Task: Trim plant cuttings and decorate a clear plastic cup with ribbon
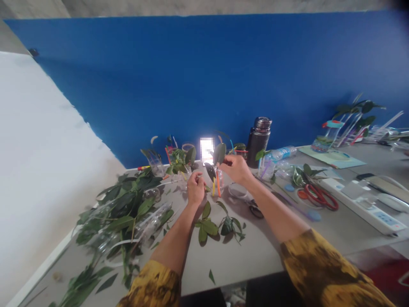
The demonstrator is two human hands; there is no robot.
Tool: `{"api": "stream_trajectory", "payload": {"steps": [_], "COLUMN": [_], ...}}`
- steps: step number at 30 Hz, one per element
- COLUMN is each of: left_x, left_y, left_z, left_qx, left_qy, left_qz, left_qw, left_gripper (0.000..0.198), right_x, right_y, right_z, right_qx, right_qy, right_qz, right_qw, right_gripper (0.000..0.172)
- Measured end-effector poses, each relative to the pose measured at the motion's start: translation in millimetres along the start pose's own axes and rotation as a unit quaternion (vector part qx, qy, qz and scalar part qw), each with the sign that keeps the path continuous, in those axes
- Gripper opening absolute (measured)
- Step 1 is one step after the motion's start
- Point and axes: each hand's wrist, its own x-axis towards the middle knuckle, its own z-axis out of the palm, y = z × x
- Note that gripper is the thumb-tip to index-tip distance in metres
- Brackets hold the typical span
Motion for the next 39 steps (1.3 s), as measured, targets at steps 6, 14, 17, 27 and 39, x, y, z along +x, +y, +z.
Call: {"api": "stream_trajectory", "payload": {"steps": [6, 14, 17, 27, 39], "left_x": [-0.5, -0.7, -0.7, 0.3, 0.8], "left_y": [2.1, 2.5, 2.2, -1.4, -3.1], "left_z": [0.0, 0.1, -0.6, -0.5, -0.5], "left_qx": [-0.005, -0.006, -0.007, -0.009, -0.007], "left_qy": [0.004, 0.006, 0.004, 0.002, -0.008], "left_qz": [-0.002, -0.004, -0.006, -0.010, -0.002], "left_qw": [1.000, 1.000, 1.000, 1.000, 1.000], "left_gripper": [0.014, 0.017, 0.017, 0.019, 0.020], "right_x": [-0.2, -4.5, -6.7, -9.3, -3.3], "right_y": [3.0, 8.6, 9.3, 14.4, -3.0], "right_z": [1.7, 2.0, 0.8, -0.1, 2.6], "right_qx": [-0.011, -0.028, -0.031, -0.033, 0.085], "right_qy": [-0.004, -0.020, -0.031, -0.049, 0.021], "right_qz": [0.004, 0.012, 0.009, 0.024, 0.070], "right_qw": [1.000, 0.999, 0.999, 0.998, 0.994], "right_gripper": [0.025, 0.026, 0.025, 0.019, 0.026]}}
